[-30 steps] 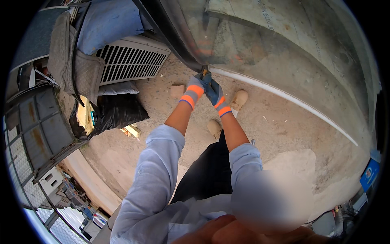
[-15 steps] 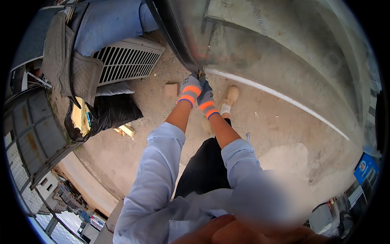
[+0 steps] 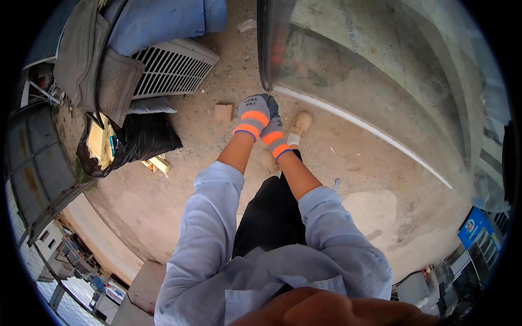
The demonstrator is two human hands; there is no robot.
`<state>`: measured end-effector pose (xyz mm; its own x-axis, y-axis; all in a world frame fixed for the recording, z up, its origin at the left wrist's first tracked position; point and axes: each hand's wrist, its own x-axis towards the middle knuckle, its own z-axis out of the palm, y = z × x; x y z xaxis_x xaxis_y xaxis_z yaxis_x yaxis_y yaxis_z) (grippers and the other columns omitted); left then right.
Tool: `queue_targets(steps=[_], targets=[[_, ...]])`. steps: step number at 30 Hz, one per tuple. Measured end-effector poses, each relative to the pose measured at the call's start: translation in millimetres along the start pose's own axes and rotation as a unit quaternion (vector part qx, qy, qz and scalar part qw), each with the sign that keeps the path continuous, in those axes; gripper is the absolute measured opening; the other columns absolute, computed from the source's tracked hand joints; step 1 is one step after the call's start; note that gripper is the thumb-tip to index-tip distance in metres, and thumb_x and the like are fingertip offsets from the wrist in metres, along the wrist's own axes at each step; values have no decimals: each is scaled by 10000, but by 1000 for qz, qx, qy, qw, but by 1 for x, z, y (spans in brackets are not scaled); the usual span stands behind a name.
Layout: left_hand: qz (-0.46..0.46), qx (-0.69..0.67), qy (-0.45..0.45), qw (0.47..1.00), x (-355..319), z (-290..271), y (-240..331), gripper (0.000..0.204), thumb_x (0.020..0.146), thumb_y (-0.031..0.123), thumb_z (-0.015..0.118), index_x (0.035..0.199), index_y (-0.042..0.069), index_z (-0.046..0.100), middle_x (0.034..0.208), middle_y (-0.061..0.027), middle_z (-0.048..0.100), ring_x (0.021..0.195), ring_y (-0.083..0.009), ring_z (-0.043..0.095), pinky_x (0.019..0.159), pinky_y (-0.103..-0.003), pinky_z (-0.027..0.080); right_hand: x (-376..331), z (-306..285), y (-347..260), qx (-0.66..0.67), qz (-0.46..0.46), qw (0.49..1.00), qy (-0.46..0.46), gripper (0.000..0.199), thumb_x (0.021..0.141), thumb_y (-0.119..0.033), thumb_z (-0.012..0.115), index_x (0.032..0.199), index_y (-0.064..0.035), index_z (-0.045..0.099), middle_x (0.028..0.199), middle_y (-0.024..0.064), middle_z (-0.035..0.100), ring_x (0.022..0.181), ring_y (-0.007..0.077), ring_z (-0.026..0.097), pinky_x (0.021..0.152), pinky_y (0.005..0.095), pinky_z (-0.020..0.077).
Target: The person uses a utility knife to scrape and clean the edges of a curved glass panel. They then use a screwdriver to tighten screws on a metal frame attached to the glass, securing a perforated metal plate into place.
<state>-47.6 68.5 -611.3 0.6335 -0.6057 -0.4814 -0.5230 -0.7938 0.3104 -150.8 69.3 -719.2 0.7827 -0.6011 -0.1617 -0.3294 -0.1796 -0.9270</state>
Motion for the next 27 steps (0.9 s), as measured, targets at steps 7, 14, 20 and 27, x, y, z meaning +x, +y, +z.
queue_targets(steps=[7, 14, 20, 27], targets=[[-12, 24, -20, 999, -12, -23, 13, 372, 909, 406, 470, 976, 105, 680, 1009, -182, 674, 929, -385, 634, 804, -463, 502, -10, 0, -14, -128, 128, 975, -128, 474, 918, -179, 561, 1349, -62, 404, 1271, 133, 536, 1105, 254, 545, 896, 350, 469], [-52, 20, -48, 997, -20, -49, 17, 401, 890, 428, 514, 1054, 93, 663, 1004, -184, 681, 942, -371, 638, 799, -439, 506, 21, -8, -3, 446, 105, 889, -26, 320, 980, -245, 485, 1245, -69, 516, 1149, 101, 586, 1074, 195, 538, 884, 333, 470], [20, -174, 169, 970, -42, -130, 53, 362, 883, 393, 558, 1070, 93, 634, 929, -206, 677, 854, -394, 641, 742, -454, 511, 51, 17, -26, 249, 235, 932, 116, 429, 991, -388, 384, 1176, -28, 525, 1104, 221, 631, 999, 361, 602, 833, 432, 487], [85, -71, 156, 982, -36, -139, 53, 370, 925, 413, 513, 1085, 95, 613, 903, -206, 672, 823, -393, 638, 718, -463, 505, 43, 12, -64, 11, 191, 965, 178, 389, 970, -353, 398, 1155, -37, 528, 930, 300, 641, 872, 492, 596, 733, 538, 478]])
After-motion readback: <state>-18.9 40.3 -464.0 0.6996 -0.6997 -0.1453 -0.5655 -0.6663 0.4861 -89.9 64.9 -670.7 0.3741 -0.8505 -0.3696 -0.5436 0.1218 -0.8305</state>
